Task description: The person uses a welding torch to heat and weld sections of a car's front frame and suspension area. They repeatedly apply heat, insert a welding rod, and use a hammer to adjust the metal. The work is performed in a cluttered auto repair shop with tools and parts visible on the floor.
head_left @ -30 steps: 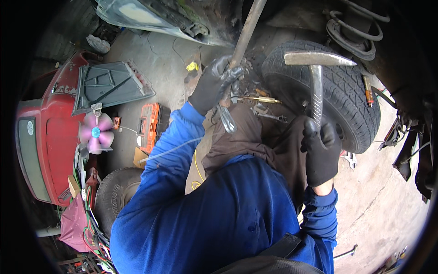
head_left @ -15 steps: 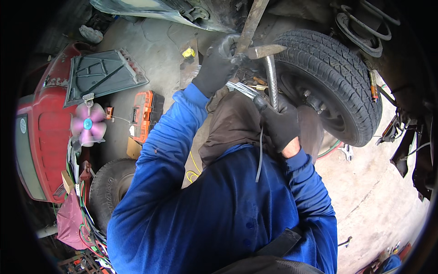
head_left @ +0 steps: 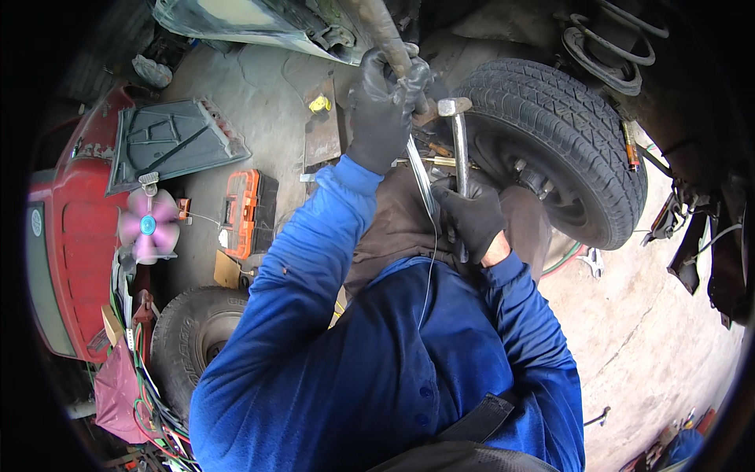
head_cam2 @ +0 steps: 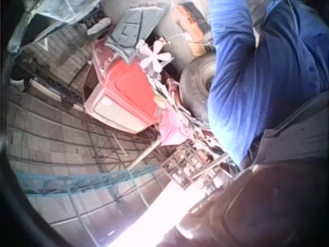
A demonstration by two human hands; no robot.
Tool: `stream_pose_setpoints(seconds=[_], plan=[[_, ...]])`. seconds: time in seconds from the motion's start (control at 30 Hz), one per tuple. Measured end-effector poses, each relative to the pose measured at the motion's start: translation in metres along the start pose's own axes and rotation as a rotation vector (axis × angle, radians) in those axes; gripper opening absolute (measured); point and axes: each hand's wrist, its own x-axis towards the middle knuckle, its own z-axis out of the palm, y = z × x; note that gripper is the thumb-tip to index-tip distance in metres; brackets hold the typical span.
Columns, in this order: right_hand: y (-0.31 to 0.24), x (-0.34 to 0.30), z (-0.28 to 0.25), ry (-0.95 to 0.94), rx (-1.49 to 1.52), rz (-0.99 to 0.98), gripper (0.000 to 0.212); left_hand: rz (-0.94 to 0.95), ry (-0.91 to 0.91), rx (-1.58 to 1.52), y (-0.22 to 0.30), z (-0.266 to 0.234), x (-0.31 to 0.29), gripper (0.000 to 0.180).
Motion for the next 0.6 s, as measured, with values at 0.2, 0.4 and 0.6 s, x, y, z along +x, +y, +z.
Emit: stream_pose_setpoints(seconds=[0.2, 0.4, 0.6], plan=[[-0.011, 0.002, -0.018, 0.259, -0.360, -0.273, 0.034, -0.001, 0.038, -0.099, 0.017, -0.017, 0.010, 0.050], [-0.014, -0.010, -0.041, 0.292, -0.337, -0.399, 0.038, -0.414, -0.097, 0.221, 0.070, -0.069, -0.038, 0.048], [-0.037, -0.035, -0.033, 0.279, -0.240, -0.322, 0.042, -0.806, -0.273, 0.170, 0.082, -0.047, -0.070, 0.031]])
